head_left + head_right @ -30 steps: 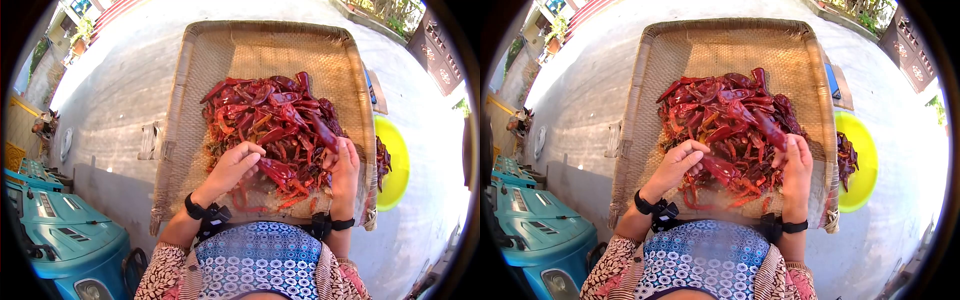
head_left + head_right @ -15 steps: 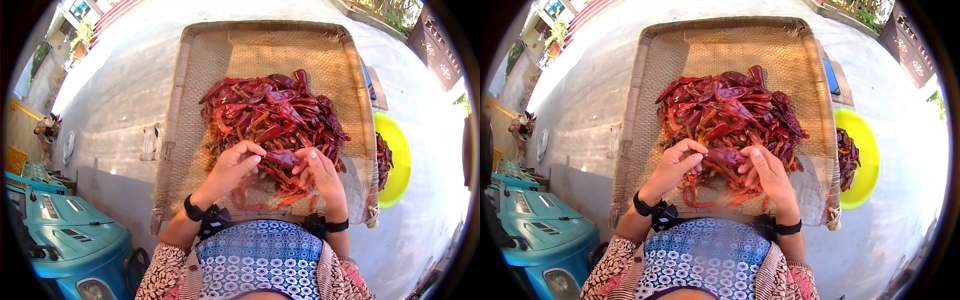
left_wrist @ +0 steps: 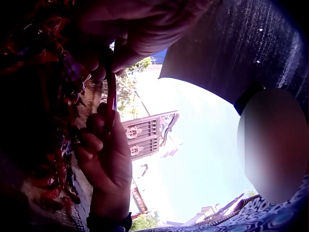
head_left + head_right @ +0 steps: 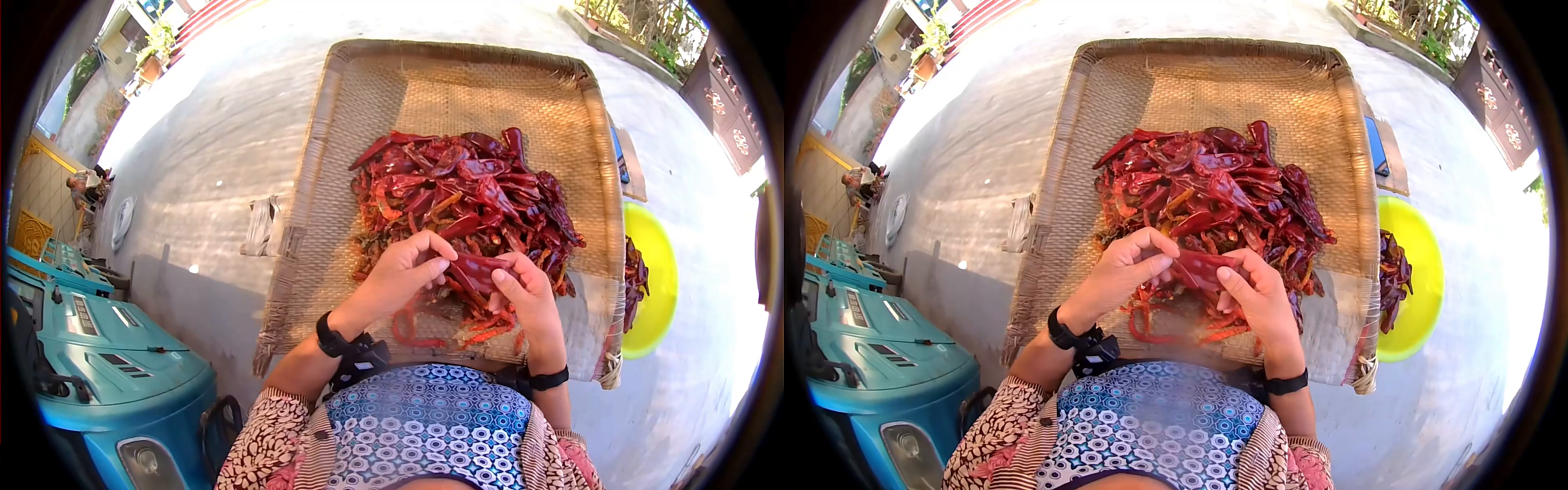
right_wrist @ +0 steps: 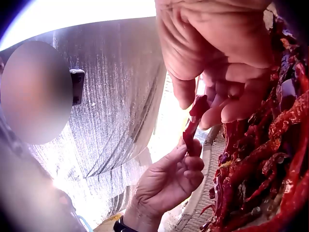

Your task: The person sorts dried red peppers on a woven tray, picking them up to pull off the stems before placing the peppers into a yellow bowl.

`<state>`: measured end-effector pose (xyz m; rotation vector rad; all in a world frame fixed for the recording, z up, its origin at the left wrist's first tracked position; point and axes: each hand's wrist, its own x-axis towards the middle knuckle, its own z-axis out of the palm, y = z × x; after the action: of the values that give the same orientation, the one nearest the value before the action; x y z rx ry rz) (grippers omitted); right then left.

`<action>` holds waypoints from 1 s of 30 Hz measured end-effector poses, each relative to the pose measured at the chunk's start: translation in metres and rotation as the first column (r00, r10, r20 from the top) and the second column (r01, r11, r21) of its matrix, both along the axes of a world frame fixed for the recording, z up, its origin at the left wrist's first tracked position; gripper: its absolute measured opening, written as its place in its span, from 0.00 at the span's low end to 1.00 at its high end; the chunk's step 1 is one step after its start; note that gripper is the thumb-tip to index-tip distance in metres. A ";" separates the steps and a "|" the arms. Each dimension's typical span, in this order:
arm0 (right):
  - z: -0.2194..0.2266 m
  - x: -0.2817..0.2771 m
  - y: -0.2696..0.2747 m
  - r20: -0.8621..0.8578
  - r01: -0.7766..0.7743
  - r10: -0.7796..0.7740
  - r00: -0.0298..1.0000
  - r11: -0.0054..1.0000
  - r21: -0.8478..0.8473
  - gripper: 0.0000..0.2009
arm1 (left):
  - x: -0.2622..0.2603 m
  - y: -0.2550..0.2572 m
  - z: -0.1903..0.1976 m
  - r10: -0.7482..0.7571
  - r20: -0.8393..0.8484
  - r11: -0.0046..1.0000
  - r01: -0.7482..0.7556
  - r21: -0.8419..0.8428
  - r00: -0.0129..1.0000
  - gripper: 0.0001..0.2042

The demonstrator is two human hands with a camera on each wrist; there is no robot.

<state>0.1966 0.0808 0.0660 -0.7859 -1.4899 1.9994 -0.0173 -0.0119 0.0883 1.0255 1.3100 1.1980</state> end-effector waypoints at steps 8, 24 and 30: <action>0.003 0.037 0.032 -0.228 0.437 -0.447 0.865 0.894 -0.094 0.09 | -0.059 0.028 0.016 0.263 -0.682 0.964 -0.202 0.170 0.683 0.08; -0.030 0.069 0.054 -0.396 0.522 -0.699 0.595 0.711 -0.471 0.16 | -0.150 0.078 -0.040 0.359 -0.643 0.910 -0.406 0.081 0.677 0.08; -0.003 0.027 0.023 -0.270 0.498 -0.494 0.826 0.865 -0.061 0.11 | -0.123 0.065 -0.008 0.486 -0.704 0.867 -0.382 0.319 0.517 0.05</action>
<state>0.2233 0.1037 0.0631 -0.7564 -1.0034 1.6191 -0.1399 0.0531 0.0801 1.4402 2.3192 1.2540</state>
